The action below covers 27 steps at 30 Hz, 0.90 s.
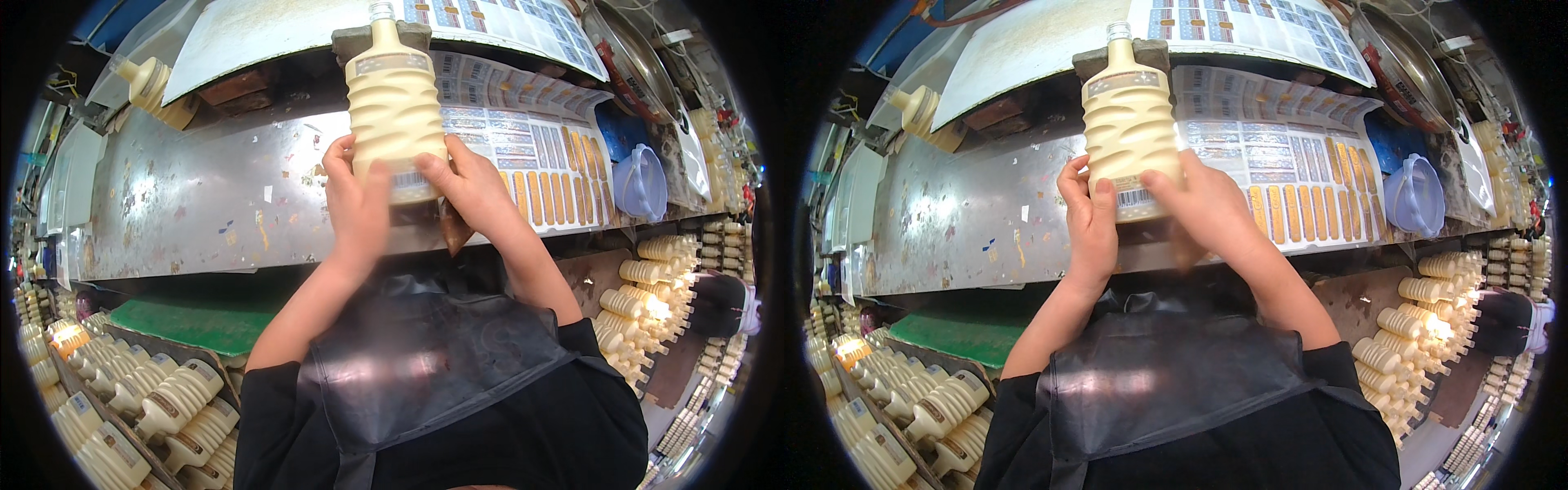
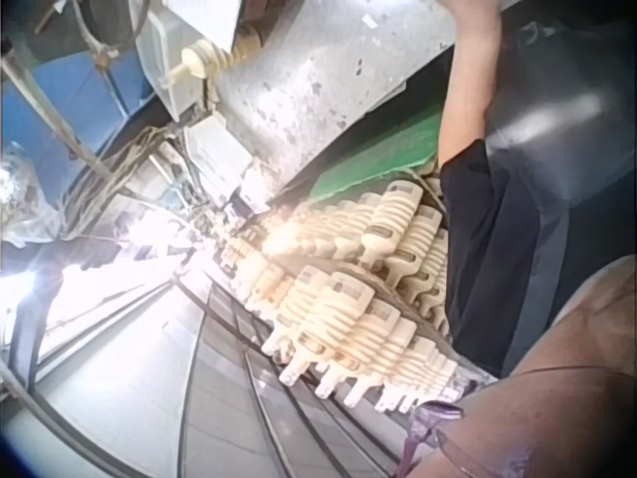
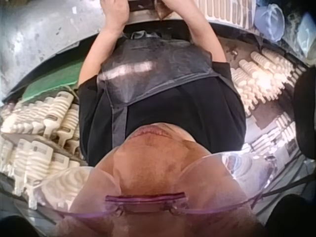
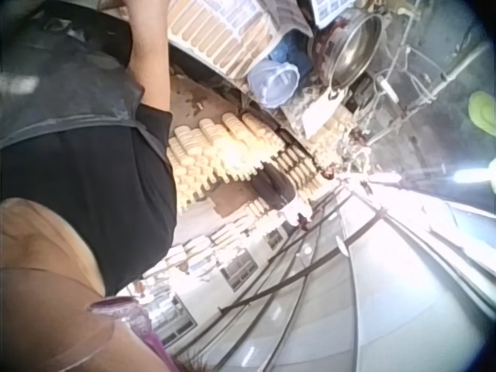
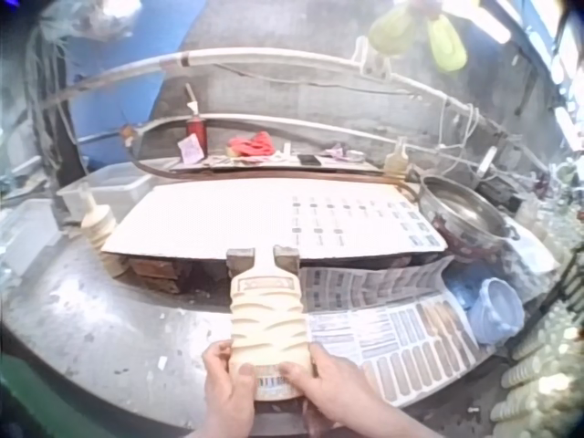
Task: The person repeatedly applies adhesive labels to the sides of cream-colored plastic containers. They peel labels from a sheet, align them on the container body, and smooth them down by hand. Finished containers are placed on a nearby metal surface.
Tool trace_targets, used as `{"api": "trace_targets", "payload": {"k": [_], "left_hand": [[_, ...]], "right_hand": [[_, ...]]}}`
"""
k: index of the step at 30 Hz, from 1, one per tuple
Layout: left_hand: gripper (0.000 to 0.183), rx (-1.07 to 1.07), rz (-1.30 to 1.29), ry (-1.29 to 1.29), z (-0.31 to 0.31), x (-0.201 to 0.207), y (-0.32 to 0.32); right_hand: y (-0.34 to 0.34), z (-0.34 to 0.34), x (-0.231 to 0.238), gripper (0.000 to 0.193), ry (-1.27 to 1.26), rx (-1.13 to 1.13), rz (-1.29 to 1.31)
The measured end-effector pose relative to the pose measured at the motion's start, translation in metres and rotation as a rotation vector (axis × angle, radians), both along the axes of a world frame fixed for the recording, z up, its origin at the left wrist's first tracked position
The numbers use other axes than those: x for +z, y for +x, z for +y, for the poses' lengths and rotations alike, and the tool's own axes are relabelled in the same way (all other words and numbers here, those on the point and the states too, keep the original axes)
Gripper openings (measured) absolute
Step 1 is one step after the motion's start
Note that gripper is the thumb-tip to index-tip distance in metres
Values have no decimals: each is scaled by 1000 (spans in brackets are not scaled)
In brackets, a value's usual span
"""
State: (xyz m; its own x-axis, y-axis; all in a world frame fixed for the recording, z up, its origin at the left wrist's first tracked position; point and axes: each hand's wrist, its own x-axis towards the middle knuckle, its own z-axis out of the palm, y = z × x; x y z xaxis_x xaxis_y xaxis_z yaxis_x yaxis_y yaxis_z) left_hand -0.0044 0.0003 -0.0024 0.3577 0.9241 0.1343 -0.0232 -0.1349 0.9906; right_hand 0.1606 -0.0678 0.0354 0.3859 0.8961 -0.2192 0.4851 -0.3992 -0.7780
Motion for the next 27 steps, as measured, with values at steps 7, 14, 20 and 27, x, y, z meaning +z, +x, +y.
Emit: {"api": "trace_targets", "payload": {"k": [7, 14, 20, 27], "left_hand": [[81, -66, 31, 117, -5, -13, -10], [84, -107, -214, -72, -3, -11, -9], [85, -45, -55, -17, -8, -2, -5], [85, -15, -3, 39, -7, -5, -3]], "right_hand": [[-16, -20, 2, 72, 53, -18, 28], [-11, -19, -3, 77, 104, 26, 150], [-19, -17, -7, 76, 69, -28, 21], [-15, -18, -9, 74, 100, -11, 45]]}}
